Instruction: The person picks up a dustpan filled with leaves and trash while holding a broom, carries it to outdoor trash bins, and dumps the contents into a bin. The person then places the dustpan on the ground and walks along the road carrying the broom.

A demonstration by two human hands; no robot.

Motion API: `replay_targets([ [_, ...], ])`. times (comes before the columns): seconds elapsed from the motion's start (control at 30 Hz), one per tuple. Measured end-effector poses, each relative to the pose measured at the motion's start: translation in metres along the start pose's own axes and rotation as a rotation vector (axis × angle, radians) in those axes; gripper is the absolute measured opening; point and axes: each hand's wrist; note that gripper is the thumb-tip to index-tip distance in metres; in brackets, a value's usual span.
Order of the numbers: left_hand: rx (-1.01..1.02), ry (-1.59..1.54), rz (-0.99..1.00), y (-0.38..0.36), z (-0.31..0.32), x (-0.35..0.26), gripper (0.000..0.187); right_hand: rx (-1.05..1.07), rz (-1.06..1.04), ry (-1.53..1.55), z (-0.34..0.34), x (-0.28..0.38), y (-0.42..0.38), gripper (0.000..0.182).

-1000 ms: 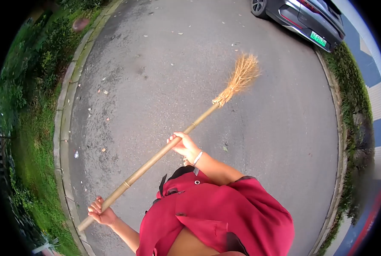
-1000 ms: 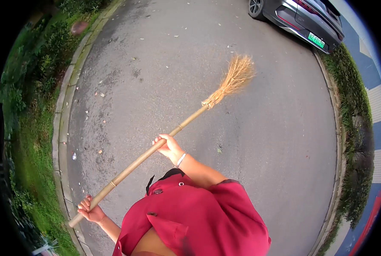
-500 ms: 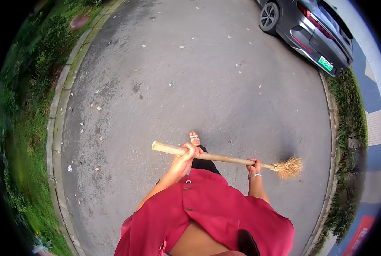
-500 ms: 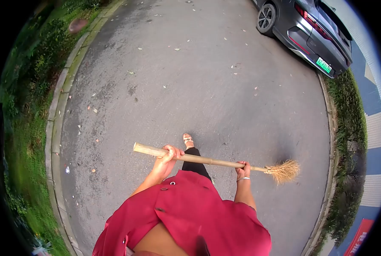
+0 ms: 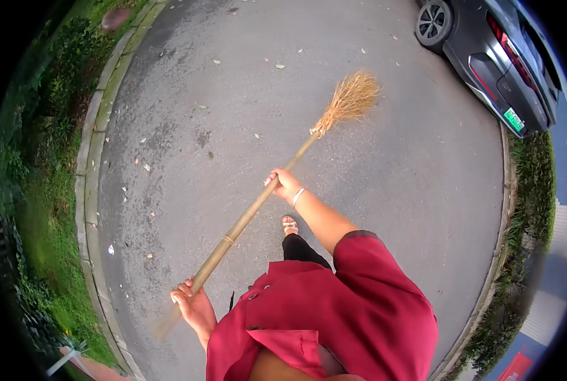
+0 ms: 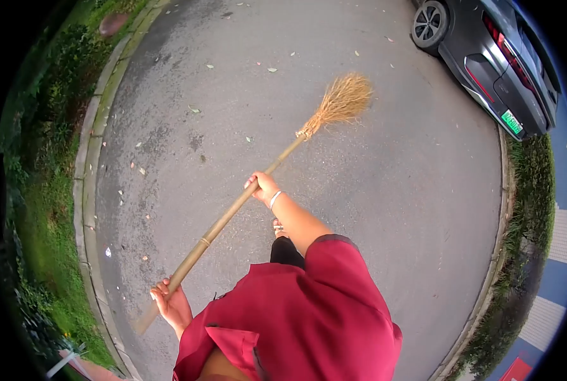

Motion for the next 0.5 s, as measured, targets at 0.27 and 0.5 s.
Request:
replay_targets([
  [0.27,0.134,0.343,0.563,-0.021,0.017,-0.033,0.030,0.565,0.391,-0.094,0.218,-0.064,0.060,0.016],
  [0.5,0.108,0.263,0.736,-0.010,-0.049,-0.130,0.036,0.563,0.355,-0.236,0.265,-0.148,0.006,0.014],
])
Point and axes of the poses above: each hand's wrist, its own y-axis towards the middle knuckle, its own z-axis out of the palm, x = y × z, and after that the axes turned 13 degrees about -y, right-handed
